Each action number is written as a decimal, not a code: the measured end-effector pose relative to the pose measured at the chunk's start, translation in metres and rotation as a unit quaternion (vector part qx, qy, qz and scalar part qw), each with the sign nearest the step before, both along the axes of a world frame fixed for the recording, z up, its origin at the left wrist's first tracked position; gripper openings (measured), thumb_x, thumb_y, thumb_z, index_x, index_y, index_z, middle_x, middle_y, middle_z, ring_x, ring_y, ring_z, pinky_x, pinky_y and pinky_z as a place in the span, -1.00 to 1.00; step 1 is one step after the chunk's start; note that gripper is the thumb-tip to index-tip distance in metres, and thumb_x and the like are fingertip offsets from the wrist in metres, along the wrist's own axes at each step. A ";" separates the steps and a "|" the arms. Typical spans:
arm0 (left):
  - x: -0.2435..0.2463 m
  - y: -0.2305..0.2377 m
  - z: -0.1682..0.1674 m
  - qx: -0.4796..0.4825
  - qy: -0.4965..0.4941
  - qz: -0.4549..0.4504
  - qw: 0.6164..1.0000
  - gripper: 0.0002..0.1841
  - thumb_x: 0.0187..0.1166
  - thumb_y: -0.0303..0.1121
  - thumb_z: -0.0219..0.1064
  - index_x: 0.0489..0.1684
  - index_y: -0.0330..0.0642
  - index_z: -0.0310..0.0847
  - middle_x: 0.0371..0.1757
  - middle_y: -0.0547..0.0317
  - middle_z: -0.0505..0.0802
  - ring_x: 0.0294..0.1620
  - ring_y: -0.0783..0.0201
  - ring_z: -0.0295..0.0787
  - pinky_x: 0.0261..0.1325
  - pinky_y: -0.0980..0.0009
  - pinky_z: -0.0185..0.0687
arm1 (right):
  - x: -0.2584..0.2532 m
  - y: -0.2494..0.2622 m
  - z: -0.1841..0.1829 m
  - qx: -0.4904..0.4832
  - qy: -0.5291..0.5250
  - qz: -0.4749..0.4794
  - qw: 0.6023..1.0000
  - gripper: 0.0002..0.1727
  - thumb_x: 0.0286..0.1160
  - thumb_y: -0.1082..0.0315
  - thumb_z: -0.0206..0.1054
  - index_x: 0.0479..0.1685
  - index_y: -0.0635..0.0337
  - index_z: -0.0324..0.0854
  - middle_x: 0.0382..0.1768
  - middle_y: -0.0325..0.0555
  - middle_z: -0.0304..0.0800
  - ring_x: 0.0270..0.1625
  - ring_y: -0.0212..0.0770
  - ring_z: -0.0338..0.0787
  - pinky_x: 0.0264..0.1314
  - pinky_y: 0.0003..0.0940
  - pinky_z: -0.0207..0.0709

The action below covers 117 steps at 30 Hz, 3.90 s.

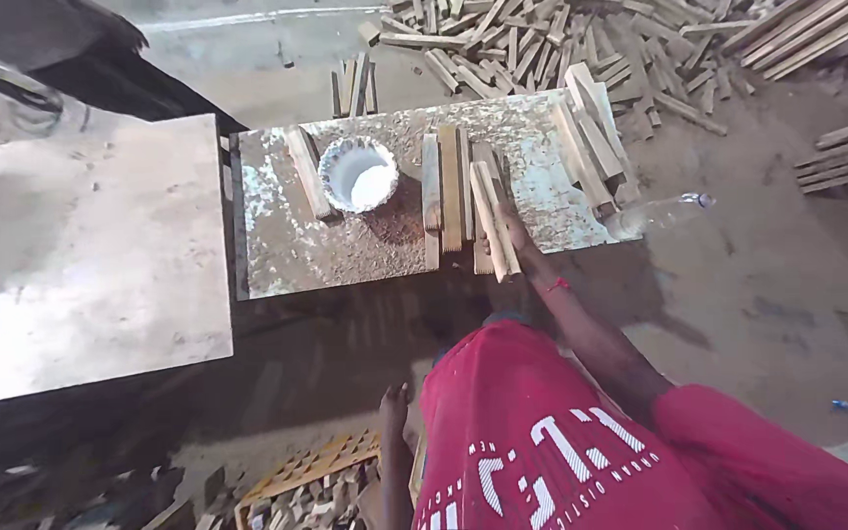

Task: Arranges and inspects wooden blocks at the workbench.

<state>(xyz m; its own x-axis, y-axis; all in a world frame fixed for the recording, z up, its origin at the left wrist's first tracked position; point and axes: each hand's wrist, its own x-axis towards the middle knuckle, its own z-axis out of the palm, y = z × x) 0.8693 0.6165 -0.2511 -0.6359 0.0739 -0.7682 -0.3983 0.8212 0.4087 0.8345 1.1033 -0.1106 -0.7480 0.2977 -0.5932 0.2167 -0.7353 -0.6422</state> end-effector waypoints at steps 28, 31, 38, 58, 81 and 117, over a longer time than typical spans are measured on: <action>-0.011 0.254 0.228 0.462 -0.196 0.340 0.795 -0.73 0.77 -0.29 0.12 0.25 -0.24 0.38 -0.12 -0.07 0.78 -0.21 0.14 0.81 -0.17 0.23 0.80 | 0.088 -0.068 0.076 0.429 0.137 0.351 0.821 -0.06 0.37 -0.27 0.48 0.71 0.09 0.40 0.73 -0.03 0.39 0.65 -0.22 0.52 0.65 -0.20 0.48; -0.001 0.251 0.235 0.447 -0.199 0.383 0.784 -0.71 0.80 -0.22 0.09 0.23 -0.24 0.46 -0.12 -0.07 0.80 -0.20 0.14 0.82 -0.14 0.22 0.82 | 0.092 -0.080 0.074 0.458 0.182 0.320 0.809 -0.14 0.34 -0.25 0.49 0.50 0.24 0.61 0.64 0.17 0.46 0.60 -0.12 0.58 0.57 -0.21 0.59; 0.011 0.249 0.233 0.411 -0.170 0.417 0.793 -0.54 0.82 0.03 0.03 0.16 -0.21 0.61 -0.17 -0.05 0.83 -0.18 0.12 0.82 -0.07 0.13 0.79 | 0.093 -0.098 0.067 0.502 0.258 0.306 0.767 -0.52 0.74 0.08 0.23 0.34 0.29 0.71 0.42 0.09 0.73 0.60 -0.11 0.62 0.69 -0.21 0.48; 0.031 0.187 0.267 0.280 0.140 0.069 0.947 -0.33 0.86 0.14 -0.27 0.24 -0.27 0.60 -0.05 0.16 0.85 -0.04 0.37 0.82 0.03 0.32 0.81 | 0.077 -0.090 0.091 0.504 0.384 0.360 0.685 -0.48 0.43 0.26 0.45 0.36 0.33 0.61 0.41 0.12 0.66 0.59 0.02 0.54 0.68 -0.03 0.40; 0.050 0.152 0.374 0.385 0.382 -0.371 0.754 -0.56 0.48 -0.11 0.53 -0.03 -0.33 0.55 -0.09 -0.11 0.76 0.15 0.03 0.75 0.42 0.26 0.62 | 0.109 -0.089 0.215 0.487 0.510 0.480 0.522 -0.63 0.42 0.04 0.44 -0.14 0.19 0.61 -0.19 0.09 0.69 -0.04 0.08 0.72 -0.15 -0.21 0.63; 0.047 0.134 0.369 0.466 0.268 -0.216 0.815 -0.63 0.44 -0.27 0.58 -0.10 -0.19 0.42 0.11 0.00 0.74 0.51 0.20 0.59 0.64 0.35 0.44 | 0.076 -0.092 0.214 0.455 0.547 0.516 0.477 -0.84 0.72 0.34 0.19 -0.10 0.26 0.58 -0.18 0.13 0.70 -0.03 0.07 0.76 -0.01 -0.21 0.68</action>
<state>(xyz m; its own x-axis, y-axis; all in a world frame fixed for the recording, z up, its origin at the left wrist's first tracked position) 0.9162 0.7502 0.1174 -0.6215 0.7728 0.1287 0.2858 0.0708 0.9557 0.9103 1.0108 0.1035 -0.4889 -0.8013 0.3448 -0.6691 0.0908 -0.7376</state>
